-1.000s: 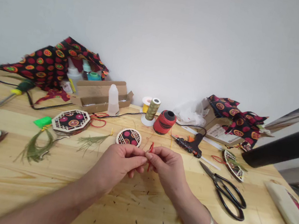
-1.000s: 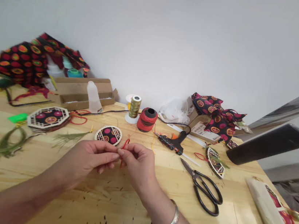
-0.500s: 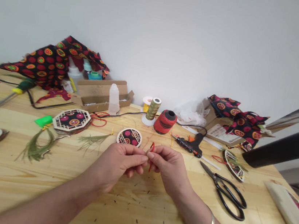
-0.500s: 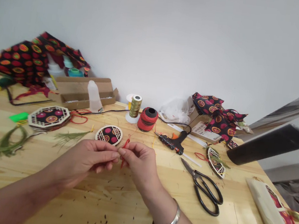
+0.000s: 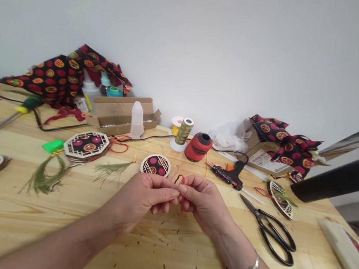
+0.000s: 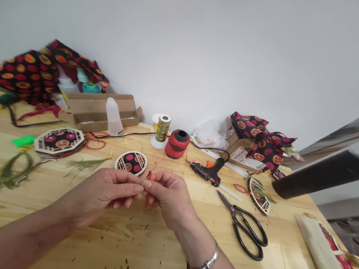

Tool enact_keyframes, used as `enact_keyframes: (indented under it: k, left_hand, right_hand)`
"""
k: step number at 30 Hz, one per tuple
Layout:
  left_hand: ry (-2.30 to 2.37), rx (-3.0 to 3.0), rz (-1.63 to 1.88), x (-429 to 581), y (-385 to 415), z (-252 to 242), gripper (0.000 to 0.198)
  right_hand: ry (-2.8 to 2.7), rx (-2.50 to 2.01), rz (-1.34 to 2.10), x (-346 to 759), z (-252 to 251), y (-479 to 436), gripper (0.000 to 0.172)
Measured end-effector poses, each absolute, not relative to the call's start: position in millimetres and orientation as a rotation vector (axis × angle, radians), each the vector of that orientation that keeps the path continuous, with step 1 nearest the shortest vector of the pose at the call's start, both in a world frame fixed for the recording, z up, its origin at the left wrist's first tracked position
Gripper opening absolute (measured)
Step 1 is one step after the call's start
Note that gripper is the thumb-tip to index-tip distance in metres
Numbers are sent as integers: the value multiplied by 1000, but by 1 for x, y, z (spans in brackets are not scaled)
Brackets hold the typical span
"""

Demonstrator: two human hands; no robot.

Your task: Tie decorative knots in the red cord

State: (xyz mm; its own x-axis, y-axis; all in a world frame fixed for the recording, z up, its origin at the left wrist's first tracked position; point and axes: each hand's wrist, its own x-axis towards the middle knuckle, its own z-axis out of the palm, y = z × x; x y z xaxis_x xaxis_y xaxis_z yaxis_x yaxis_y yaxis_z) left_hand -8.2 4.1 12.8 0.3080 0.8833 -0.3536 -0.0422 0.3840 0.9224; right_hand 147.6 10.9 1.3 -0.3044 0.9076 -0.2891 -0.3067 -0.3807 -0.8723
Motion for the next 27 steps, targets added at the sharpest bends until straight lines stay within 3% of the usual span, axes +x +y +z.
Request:
enact_keyframes:
  k: [11, 17, 23, 27]
  left_hand:
    - [1105, 968, 774, -5, 5, 15, 10]
    - [1133, 946, 852, -8, 6, 14, 15]
    - [1147, 907, 901, -8, 10, 15, 15]
    - [1150, 897, 910, -8, 9, 15, 16]
  right_hand:
    - [-995, -1079, 1736, 146, 1, 9, 23]
    - [-1134, -1104, 1675, 149, 0, 10, 41]
    - [-1207, -1175, 1614, 149, 1, 11, 25]
    - [-1228, -1290, 1497, 148, 5, 11, 23]
